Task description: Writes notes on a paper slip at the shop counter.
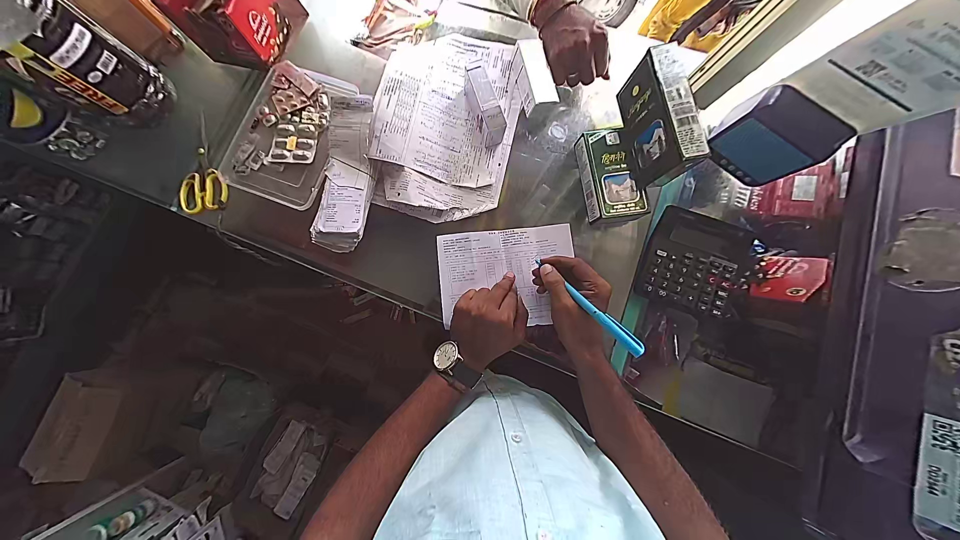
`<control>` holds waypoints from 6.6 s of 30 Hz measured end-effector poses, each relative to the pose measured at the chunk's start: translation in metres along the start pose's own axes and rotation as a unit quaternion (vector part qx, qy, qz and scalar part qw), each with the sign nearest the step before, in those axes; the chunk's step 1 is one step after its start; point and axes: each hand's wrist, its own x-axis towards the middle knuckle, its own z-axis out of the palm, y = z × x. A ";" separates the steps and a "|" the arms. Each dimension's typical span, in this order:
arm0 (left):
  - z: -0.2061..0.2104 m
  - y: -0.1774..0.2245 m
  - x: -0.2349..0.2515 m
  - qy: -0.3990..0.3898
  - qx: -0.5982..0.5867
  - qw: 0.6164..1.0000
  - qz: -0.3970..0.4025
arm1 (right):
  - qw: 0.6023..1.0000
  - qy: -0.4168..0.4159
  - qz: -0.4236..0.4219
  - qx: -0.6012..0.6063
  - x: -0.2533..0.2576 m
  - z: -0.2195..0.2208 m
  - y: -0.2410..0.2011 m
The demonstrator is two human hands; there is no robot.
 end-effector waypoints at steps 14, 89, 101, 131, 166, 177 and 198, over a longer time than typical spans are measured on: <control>0.001 0.000 0.001 0.006 -0.003 1.000 0.002 | 1.000 0.000 0.008 -0.011 0.000 0.000 0.000; -0.001 0.000 0.000 -0.009 0.003 1.000 -0.008 | 0.976 0.065 -0.054 -0.202 -0.003 0.008 -0.002; 0.000 0.000 0.001 -0.004 0.005 1.000 -0.009 | 0.983 0.065 -0.037 -0.169 -0.002 0.008 -0.002; 0.000 0.000 0.000 -0.002 0.010 1.000 -0.012 | 0.987 0.054 -0.046 -0.145 -0.002 0.008 0.001; 0.000 0.000 -0.001 -0.004 0.010 1.000 -0.011 | 0.988 0.031 -0.053 -0.140 0.002 0.012 0.000; 0.000 0.000 -0.002 -0.006 0.008 1.000 -0.017 | 0.986 0.012 -0.057 -0.157 0.001 0.014 -0.001; -0.001 -0.001 -0.001 -0.008 -0.002 1.000 -0.016 | 0.981 0.013 -0.065 -0.183 0.001 0.015 0.001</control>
